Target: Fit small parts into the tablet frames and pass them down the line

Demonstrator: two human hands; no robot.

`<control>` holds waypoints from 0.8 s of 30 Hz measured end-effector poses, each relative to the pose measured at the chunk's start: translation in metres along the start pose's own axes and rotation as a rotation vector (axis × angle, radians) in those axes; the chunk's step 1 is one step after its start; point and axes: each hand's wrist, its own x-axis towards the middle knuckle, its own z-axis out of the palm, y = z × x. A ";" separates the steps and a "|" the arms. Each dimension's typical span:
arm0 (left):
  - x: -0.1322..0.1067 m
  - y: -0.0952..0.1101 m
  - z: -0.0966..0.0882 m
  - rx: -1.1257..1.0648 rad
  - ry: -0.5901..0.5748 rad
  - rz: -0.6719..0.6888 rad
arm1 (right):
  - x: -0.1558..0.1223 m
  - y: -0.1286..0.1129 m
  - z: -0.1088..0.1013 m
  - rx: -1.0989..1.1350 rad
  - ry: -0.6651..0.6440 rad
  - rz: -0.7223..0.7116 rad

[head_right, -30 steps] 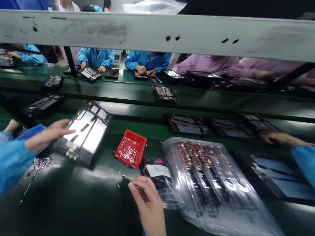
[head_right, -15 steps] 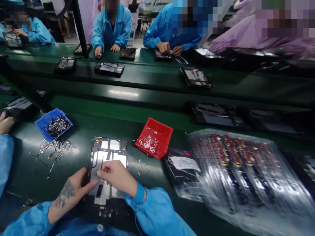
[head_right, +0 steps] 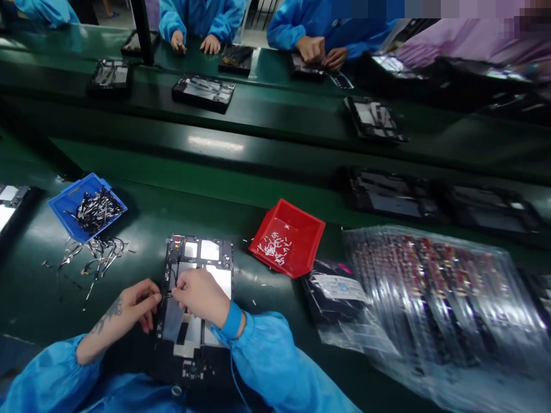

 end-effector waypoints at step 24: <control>0.003 0.011 0.008 0.162 0.198 0.334 | -0.001 0.007 0.016 0.154 0.223 -0.368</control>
